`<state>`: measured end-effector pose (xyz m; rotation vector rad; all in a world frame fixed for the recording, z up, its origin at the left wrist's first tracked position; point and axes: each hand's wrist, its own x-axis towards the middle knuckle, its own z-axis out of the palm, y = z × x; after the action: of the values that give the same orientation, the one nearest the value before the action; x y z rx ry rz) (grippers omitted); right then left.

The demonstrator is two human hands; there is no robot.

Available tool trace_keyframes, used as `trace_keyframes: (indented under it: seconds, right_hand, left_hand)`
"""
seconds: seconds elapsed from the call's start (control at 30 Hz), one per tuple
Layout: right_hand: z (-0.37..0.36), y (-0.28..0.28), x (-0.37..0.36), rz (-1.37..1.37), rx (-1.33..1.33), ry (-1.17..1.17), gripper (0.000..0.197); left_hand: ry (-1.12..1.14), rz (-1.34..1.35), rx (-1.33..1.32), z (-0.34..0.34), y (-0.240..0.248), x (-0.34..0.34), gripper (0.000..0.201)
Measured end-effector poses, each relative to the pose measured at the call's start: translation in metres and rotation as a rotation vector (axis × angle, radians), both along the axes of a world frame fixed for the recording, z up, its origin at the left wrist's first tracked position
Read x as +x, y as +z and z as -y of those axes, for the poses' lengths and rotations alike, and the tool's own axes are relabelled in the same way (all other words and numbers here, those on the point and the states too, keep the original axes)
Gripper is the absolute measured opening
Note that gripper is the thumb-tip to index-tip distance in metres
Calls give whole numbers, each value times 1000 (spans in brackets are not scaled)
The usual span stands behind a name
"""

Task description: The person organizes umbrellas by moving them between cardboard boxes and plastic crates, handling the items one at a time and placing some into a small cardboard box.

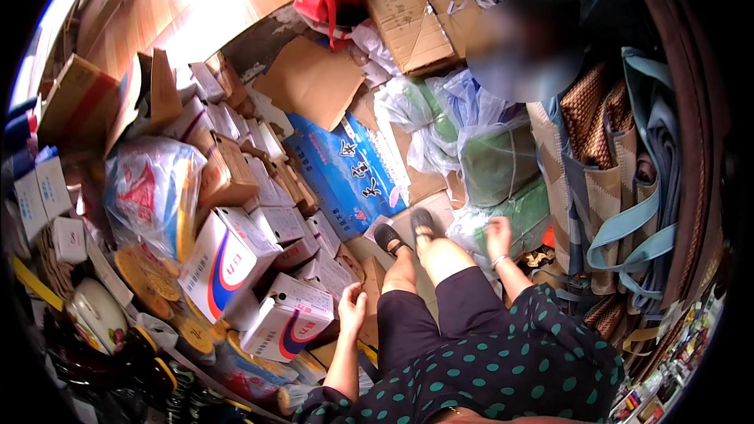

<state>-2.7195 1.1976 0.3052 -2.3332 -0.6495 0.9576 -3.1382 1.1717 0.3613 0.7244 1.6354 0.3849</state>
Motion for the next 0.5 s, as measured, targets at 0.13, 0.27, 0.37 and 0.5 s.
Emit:
trace_keyframes:
  seconds: [0.13, 0.27, 0.37, 0.5]
  right_hand:
    - [-131, 9, -65, -451, 269, -106, 36]
    - [-289, -25, -62, -464, 348, -361, 47]
    - [-371, -68, -33, -305, 499, -513, 44]
    - [-430, -98, 3, 543, 358, -250, 45]
  left_hand:
    - [94, 41, 45, -103, 8, 2, 29]
    - [82, 90, 51, -212, 2, 23, 30]
    - [52, 116, 121, -288, -28, 41, 31]
    - [65, 212, 150, -395, -81, 72, 32]
